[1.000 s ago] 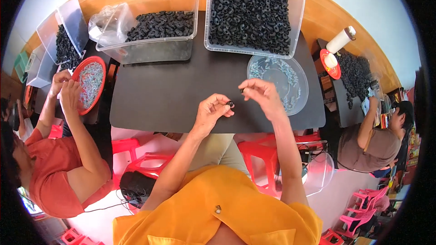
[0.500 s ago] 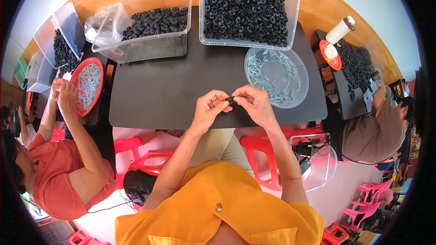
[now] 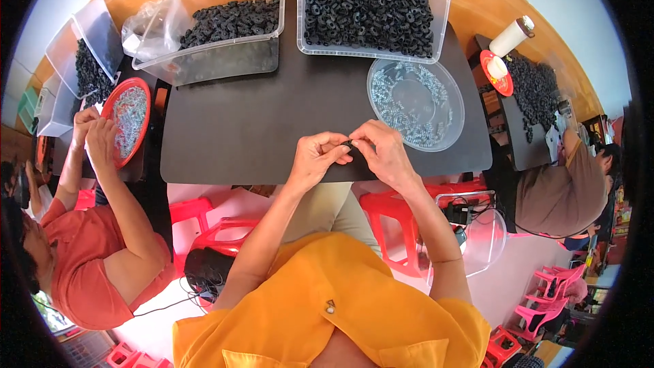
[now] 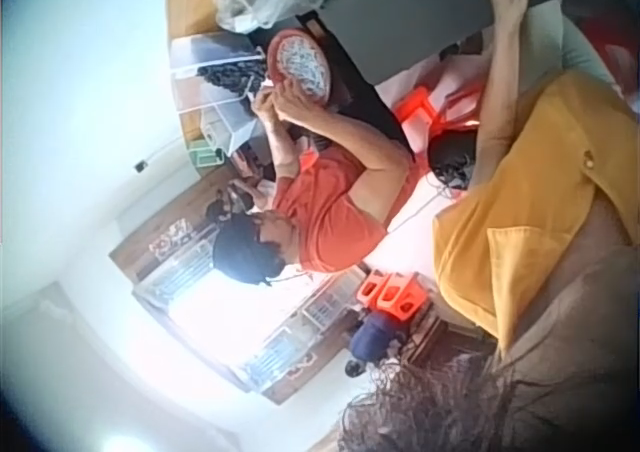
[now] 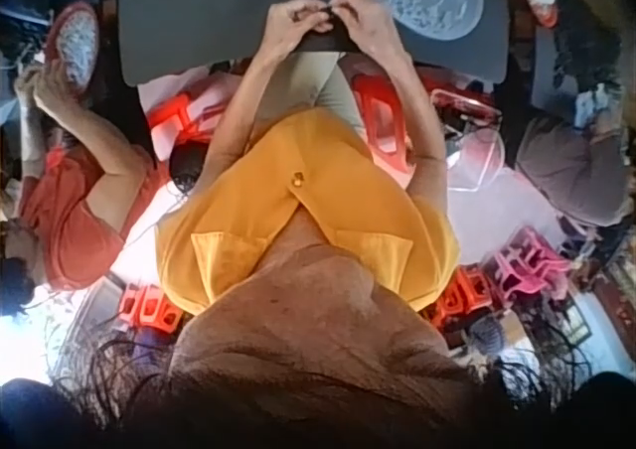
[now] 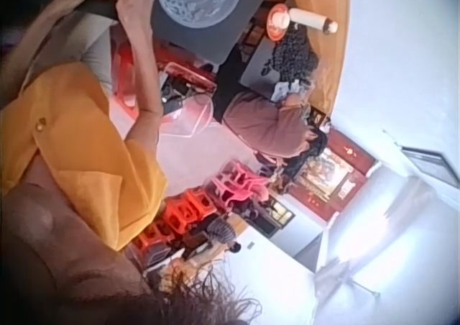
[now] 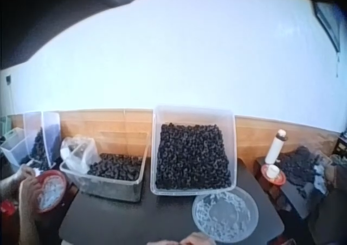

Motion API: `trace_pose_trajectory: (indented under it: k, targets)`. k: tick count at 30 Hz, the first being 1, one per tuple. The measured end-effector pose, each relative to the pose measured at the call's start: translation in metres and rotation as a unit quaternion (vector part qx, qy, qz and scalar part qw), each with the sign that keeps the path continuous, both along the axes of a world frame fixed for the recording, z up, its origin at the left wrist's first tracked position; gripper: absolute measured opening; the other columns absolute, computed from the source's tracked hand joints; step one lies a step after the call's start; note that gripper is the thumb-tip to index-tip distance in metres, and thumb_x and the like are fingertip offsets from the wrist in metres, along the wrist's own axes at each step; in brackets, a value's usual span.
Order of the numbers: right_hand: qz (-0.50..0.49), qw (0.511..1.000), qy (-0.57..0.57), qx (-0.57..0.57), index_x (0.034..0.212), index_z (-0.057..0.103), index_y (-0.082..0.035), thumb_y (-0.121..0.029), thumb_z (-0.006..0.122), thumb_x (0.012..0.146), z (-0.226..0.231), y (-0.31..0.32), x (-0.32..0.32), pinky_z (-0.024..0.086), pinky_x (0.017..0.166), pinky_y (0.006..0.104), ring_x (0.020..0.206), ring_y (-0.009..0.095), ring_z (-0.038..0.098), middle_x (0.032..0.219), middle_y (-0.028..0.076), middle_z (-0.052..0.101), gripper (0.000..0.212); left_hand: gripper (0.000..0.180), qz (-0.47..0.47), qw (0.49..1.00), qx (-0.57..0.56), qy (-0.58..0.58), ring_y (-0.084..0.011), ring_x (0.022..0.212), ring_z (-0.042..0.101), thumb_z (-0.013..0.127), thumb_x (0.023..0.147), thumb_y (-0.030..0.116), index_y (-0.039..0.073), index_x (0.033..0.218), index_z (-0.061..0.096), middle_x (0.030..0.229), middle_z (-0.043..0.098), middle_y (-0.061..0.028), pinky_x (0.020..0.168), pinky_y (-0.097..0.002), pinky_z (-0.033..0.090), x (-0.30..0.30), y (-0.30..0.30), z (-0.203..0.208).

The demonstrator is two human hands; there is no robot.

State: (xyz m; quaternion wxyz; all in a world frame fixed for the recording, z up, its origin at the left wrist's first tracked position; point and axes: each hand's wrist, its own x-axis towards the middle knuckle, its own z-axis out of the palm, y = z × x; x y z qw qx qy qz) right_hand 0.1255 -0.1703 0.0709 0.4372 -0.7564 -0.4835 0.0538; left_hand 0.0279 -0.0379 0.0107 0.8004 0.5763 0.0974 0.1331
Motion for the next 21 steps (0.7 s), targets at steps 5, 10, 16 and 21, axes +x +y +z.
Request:
trace_pose_trajectory:
  k: [5, 10, 16, 21]
  targets:
    - [-0.014, 0.996, -0.087, 0.005, 0.078, 0.053, 0.0, 0.006, 0.057, 0.074, -0.004, 0.005, -0.007, 0.043, 0.063, 0.0399, 0.073, 0.032, 0.052, 0.074, 0.014, 0.053, 0.008, 0.013, 0.013, 1.0, 0.016, 0.002, -0.0146, 0.068, 0.065, 0.061, 0.084, 0.001, -0.007, 0.095, 0.061, 0.082, 0.065, -0.0099, 0.06, -0.0248, 0.054, 0.0, -0.002, -0.002]
    - [-0.013, 0.991, -0.131, 0.018, 0.077, 0.051, 0.001, 0.007, 0.056, 0.072, -0.008, 0.007, -0.008, 0.041, 0.061, 0.0395, 0.071, 0.032, 0.049, 0.074, 0.014, 0.051, 0.009, 0.013, 0.04, 0.999, 0.027, 0.018, -0.0144, 0.064, 0.065, 0.062, 0.082, -0.001, -0.007, 0.093, 0.062, 0.076, 0.064, -0.0093, 0.057, -0.0243, 0.054, 0.0, -0.004, -0.001]
    - [0.009, 0.99, -0.142, -0.008, 0.076, 0.048, 0.001, 0.005, 0.054, 0.071, -0.016, 0.006, -0.007, 0.042, 0.064, 0.0411, 0.075, 0.033, 0.048, 0.077, 0.015, 0.05, 0.008, 0.01, 0.075, 0.991, 0.1, 0.043, -0.0128, 0.058, 0.063, 0.061, 0.08, -0.004, -0.009, 0.089, 0.062, 0.073, 0.064, -0.0088, 0.052, -0.0238, 0.052, 0.003, -0.008, 0.002]
    - [-0.02, 0.98, -0.194, 0.025, 0.081, 0.051, 0.001, 0.005, 0.054, 0.071, -0.019, 0.005, -0.01, 0.043, 0.066, 0.0398, 0.078, 0.032, 0.048, 0.08, 0.015, 0.05, 0.012, 0.011, 0.083, 0.982, 0.151, 0.079, -0.007, 0.046, 0.053, 0.062, 0.081, 0.0, -0.007, 0.089, 0.063, 0.065, 0.061, -0.0034, 0.043, -0.0216, 0.043, 0.005, -0.012, 0.014]
